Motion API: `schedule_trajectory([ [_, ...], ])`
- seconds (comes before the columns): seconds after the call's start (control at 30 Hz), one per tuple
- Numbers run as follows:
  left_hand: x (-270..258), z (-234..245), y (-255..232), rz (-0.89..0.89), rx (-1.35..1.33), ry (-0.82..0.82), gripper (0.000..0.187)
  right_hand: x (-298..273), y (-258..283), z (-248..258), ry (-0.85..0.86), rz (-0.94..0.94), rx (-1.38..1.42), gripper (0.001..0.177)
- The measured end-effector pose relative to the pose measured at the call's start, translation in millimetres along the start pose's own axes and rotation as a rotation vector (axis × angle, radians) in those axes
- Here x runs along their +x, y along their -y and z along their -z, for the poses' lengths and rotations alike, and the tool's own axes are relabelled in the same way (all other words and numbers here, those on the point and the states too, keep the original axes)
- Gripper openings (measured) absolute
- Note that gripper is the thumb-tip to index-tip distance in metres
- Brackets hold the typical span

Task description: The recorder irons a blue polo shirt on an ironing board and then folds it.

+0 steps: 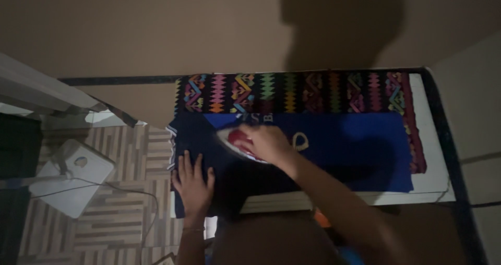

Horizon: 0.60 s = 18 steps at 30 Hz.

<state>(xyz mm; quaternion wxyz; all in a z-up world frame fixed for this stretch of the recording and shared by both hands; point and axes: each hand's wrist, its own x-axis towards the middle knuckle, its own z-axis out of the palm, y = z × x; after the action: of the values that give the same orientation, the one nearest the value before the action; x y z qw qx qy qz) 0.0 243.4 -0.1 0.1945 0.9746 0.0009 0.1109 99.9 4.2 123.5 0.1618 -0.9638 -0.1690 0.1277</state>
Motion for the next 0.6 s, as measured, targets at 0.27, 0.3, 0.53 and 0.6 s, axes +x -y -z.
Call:
schedule_trajectory([
  [0.27, -13, -7, -18, -0.01, -0.127, -0.068, 0.045, -45, -75, 3, 0.005, 0.4, -0.052, 0.044],
  [0.3, -15, -8, -24, -0.014, -0.139, -0.082, 0.044, -51, -83, 7, 0.026, 0.33, -0.06, 0.044],
  [0.53, -19, -32, -91, -0.12, -0.169, -0.04, 0.039, -96, -126, 33, 0.005, -0.153, 0.027, 0.044],
  [0.6, -15, -29, -117, -0.145, -0.205, 0.028, 0.038, -114, -156, 33, 0.017, 0.022, 0.019, 0.045],
])
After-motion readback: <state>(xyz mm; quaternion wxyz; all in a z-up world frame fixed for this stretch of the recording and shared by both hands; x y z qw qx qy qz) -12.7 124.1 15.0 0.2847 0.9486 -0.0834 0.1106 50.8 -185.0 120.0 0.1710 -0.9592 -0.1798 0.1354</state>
